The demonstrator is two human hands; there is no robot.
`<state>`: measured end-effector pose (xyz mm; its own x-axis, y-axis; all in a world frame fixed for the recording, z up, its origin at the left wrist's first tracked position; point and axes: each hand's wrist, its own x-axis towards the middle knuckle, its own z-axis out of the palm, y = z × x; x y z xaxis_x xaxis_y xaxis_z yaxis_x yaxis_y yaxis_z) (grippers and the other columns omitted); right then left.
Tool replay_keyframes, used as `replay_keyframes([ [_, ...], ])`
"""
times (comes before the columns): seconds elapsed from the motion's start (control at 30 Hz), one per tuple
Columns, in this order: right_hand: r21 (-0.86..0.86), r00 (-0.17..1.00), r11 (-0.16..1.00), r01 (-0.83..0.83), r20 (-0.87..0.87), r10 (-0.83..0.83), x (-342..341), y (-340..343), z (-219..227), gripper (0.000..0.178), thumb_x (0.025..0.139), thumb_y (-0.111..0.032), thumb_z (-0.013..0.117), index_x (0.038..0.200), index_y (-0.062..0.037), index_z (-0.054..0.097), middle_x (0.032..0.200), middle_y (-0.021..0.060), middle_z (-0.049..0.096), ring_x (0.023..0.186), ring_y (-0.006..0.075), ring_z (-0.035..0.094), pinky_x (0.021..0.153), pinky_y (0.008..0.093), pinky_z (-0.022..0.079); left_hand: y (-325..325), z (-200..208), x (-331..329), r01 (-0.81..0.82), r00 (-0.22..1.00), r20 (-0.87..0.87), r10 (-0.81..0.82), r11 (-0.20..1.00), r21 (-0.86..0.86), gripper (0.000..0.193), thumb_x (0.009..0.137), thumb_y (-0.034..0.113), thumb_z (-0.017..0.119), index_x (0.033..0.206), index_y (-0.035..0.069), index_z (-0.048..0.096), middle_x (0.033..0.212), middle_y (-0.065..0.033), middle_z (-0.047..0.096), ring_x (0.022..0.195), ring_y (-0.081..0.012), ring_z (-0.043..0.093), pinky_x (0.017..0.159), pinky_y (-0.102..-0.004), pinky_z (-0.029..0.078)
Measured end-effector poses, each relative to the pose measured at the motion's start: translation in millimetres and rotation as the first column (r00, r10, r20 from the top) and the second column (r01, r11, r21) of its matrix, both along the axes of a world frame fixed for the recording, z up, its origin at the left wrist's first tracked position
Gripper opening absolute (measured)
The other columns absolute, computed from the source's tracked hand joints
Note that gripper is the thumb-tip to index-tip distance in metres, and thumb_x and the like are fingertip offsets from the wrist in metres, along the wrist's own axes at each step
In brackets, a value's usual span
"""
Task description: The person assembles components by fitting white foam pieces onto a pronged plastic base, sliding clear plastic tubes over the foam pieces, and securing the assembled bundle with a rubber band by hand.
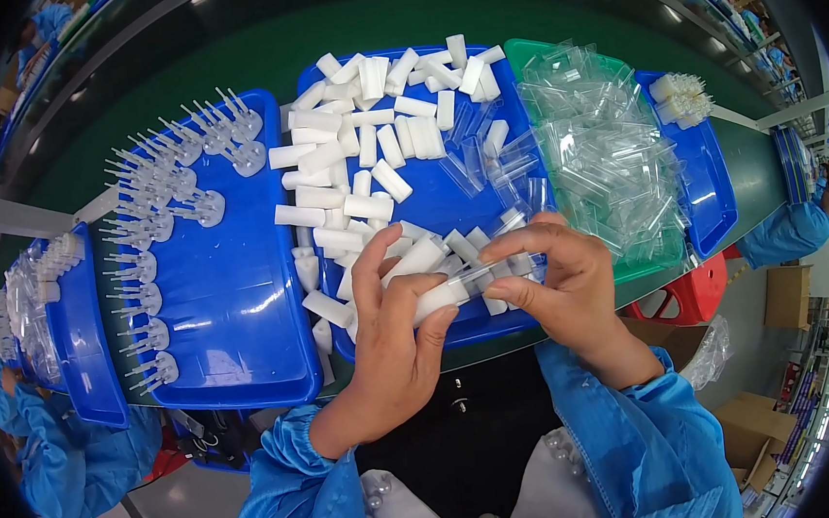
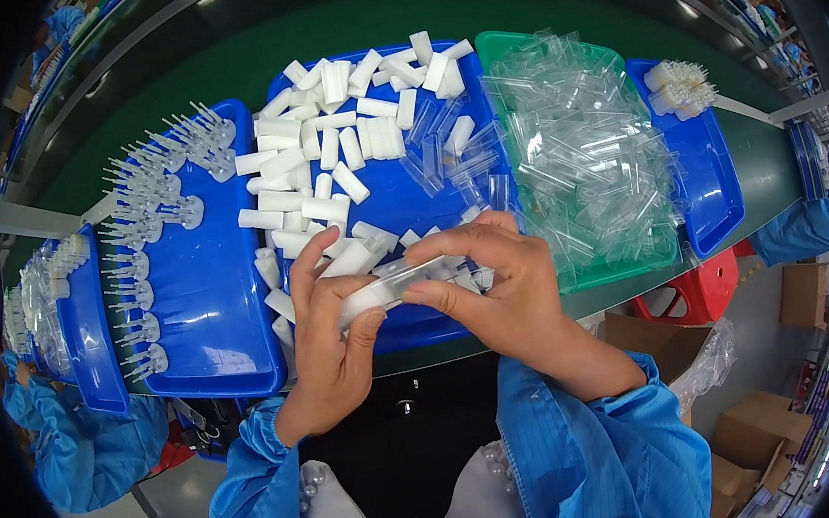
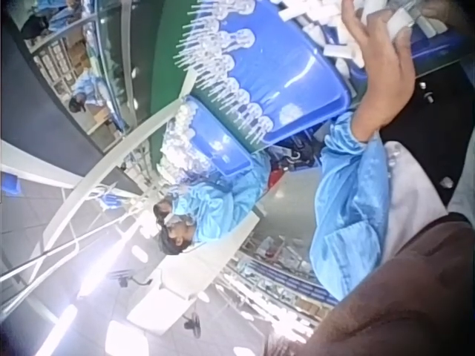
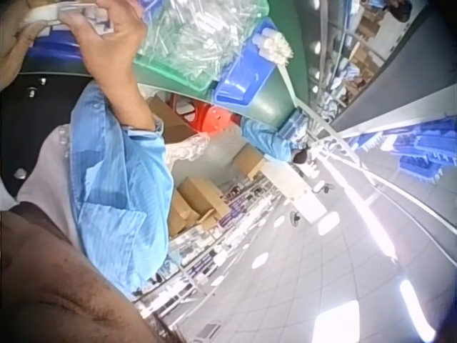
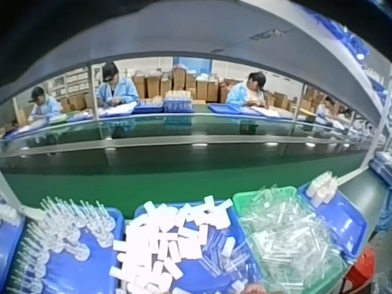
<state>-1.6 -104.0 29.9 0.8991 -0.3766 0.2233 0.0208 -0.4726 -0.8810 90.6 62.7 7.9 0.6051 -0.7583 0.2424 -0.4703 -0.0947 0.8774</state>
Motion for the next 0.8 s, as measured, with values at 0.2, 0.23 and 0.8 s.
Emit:
replay_keyframes([
  [0.2,0.368,0.992,0.928,0.065,-0.123,-0.021,2,1,-5,0.017,0.073,-0.012,0.073,0.088,-0.0069,0.069,0.082,0.0052,0.068,0.077,0.0137,0.059,0.075,0.0279,0.04,3,-5,1,0.013,0.999,0.043,-0.013,1.0,0.01,0.022,0.087,0.01,0.055,0.105,0.0,0.048,0.133,-0.0249,0.026,0.12,-0.0388,0.036,0.097,-0.0453,0.033],
  [0.23,0.367,0.992,0.928,0.063,-0.124,-0.019,1,1,-5,0.017,0.073,-0.012,0.073,0.088,-0.0069,0.069,0.082,0.0052,0.068,0.077,0.0137,0.059,0.075,0.0279,0.04,2,-6,0,0.011,0.999,0.042,-0.011,1.0,0.009,0.022,0.087,0.01,0.055,0.105,0.0,0.048,0.133,-0.0249,0.026,0.12,-0.0388,0.036,0.097,-0.0453,0.033],
  [0.8,0.1,0.988,0.984,-0.15,0.058,0.144,1,21,-11,0.018,0.073,-0.017,0.074,0.09,-0.0106,0.069,0.088,0.0005,0.068,0.093,0.0186,0.059,0.081,0.0303,0.038,1,-19,-7,0.082,0.994,-0.032,-0.102,0.921,-0.381,0.055,0.084,0.017,0.059,0.126,0.003,0.026,0.14,-0.0288,0.01,0.125,-0.0401,0.028,0.098,-0.0468,0.031],
])
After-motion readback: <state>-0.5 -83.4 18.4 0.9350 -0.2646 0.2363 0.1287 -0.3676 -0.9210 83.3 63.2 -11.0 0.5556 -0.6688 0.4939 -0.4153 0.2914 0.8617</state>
